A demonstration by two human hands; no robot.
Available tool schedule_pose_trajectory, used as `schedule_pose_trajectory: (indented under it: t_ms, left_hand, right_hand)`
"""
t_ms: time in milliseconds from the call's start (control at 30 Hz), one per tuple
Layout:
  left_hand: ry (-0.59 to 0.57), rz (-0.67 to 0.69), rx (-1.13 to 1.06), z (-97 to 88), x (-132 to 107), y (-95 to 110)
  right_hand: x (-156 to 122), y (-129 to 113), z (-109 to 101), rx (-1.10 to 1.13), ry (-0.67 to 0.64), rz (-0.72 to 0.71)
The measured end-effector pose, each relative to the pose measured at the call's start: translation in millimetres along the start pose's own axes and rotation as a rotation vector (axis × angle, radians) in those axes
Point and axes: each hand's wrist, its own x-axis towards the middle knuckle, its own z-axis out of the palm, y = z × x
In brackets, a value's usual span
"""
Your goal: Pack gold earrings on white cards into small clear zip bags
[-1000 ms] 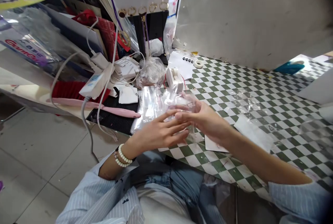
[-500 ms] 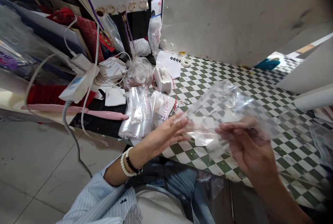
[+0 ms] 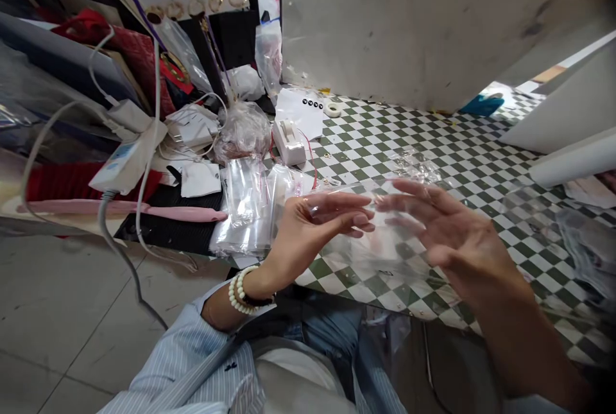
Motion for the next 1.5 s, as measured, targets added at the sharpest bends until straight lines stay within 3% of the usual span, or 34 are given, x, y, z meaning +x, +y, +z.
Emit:
schedule_pose_trajectory:
  t_ms: [167, 333, 467, 500, 567, 600, 667, 733, 767, 800, 900, 933, 1067, 1167, 1267, 1367, 1500]
  left_hand:
    - [0.02, 0.088, 0.079, -1.4, 2.8, -0.2]
    - [0.018, 0.166, 0.188, -6.9, 1.4, 13.7]
    - [0.09, 0.307, 0.364, -1.0, -0.8, 18.4]
    - [0.133, 0.379, 0.435, 2.2, -1.3, 17.6]
    - [0.173, 0.545, 0.593, 8.2, -3.0, 16.0]
    - [0.138, 0.626, 0.67, 10.3, -4.4, 16.2]
    - [-0.074, 0.712, 0.795, 11.4, -8.0, 20.0]
    - [-0.339, 0.653, 0.831, 8.3, -11.7, 27.9]
    - [-0.367, 0.615, 0.801, 5.8, -12.8, 32.5]
    - [-0.286, 0.604, 0.755, 3.3, -13.1, 37.1]
    - [0.191, 0.7, 0.623, -1.8, -7.4, 47.5]
    - [0.232, 0.69, 0.605, -2.1, -4.0, 49.3]
    - [-0.063, 0.451, 0.48, 2.5, 7.6, 44.6]
    - [-0.052, 0.408, 0.272, 5.0, 8.8, 28.4]
    - [-0.058, 0.246, 0.113, 1.6, 7.5, 8.3]
    - [0.025, 0.165, 0.077, -6.7, 8.8, -7.5]
    - [0.016, 0.057, 0.107, -21.4, 13.7, -17.6]
  right_hand:
    - [18.0, -4.3, 20.6, -0.058, 0.174, -0.062]
    - [15.3, -8.7, 21.4, -0.174, 0.123, -0.04]
    - [2.7, -26.5, 34.6, -0.607, 0.407, -0.239]
    - [0.4, -30.7, 41.2, -0.653, 0.401, -0.285]
    - [-0.6, -36.7, 54.1, -0.593, 0.242, -0.282]
    - [0.7, -38.4, 58.8, -0.517, 0.167, -0.251]
    - [5.9, -39.9, 61.7, -0.379, 0.113, -0.176]
    - [12.2, -40.4, 55.9, -0.291, 0.146, -0.121]
    - [14.9, -40.8, 50.9, -0.254, 0.172, -0.1]
    - [17.0, -41.5, 45.3, -0.218, 0.198, -0.088]
    - [19.9, -44.8, 31.7, -0.12, 0.215, -0.056]
    - [20.1, -45.7, 29.0, -0.094, 0.202, -0.043]
    - [22.1, -40.4, 23.4, -0.012, 0.097, -0.009]
    - [26.4, -24.7, 18.8, 0.102, -0.06, 0.061]
    - [30.1, -5.4, 15.8, 0.238, -0.171, 0.213]
    - [31.2, 9.2, 16.5, 0.314, -0.154, 0.305]
    - [35.4, 21.5, 8.0, 0.211, -0.152, 0.227]
